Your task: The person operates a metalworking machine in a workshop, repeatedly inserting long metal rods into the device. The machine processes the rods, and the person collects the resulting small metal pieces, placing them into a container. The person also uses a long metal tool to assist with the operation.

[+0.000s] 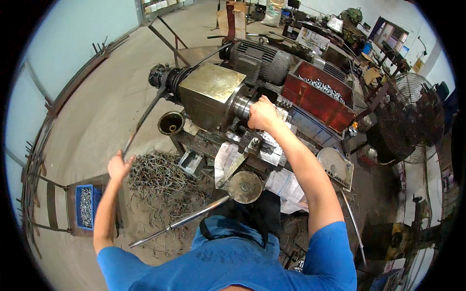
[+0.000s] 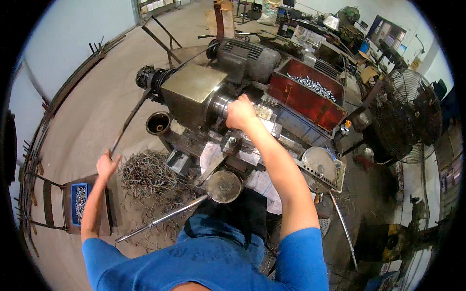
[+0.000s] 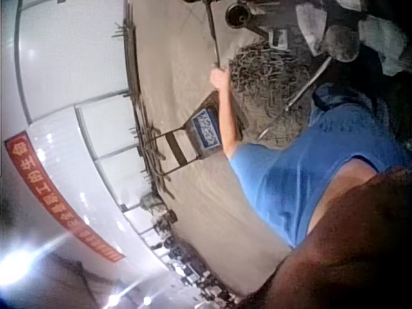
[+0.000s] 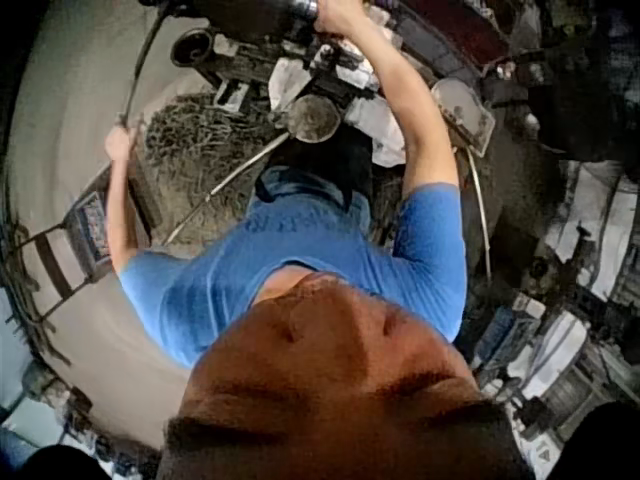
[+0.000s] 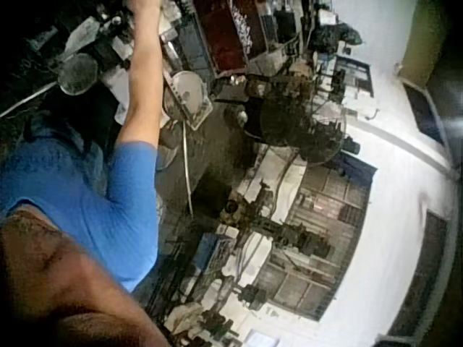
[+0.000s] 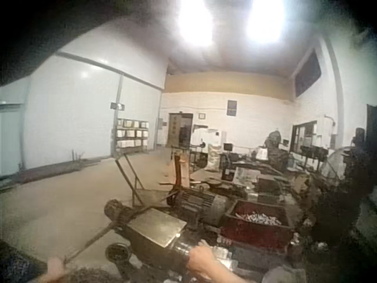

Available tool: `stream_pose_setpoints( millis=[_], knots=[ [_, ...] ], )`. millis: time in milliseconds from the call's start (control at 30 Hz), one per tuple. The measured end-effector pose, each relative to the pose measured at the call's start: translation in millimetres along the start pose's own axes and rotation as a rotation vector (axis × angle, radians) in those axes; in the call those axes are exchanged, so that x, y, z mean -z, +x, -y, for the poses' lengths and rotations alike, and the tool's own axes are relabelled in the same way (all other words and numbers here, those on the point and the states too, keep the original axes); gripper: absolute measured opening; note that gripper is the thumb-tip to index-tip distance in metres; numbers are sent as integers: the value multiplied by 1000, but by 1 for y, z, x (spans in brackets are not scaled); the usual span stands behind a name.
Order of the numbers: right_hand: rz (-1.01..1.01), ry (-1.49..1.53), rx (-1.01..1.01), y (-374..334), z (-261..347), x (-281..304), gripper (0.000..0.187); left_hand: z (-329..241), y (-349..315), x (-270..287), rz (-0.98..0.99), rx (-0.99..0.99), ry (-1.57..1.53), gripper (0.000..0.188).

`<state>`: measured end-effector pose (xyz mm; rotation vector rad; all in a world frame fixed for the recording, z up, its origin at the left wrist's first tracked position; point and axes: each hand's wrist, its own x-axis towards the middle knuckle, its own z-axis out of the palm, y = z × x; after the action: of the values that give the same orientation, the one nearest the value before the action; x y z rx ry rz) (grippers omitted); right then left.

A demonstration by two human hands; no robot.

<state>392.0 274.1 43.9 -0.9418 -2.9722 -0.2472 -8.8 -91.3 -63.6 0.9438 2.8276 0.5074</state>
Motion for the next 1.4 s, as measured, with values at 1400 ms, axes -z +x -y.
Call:
stream_pose_setpoints(
  millis=[1400],
  knots=[
    [-270, 421, -1439, -601, -52, -81, 36, -50, 20, -34, 574, -43, -913, 33]
  ],
)
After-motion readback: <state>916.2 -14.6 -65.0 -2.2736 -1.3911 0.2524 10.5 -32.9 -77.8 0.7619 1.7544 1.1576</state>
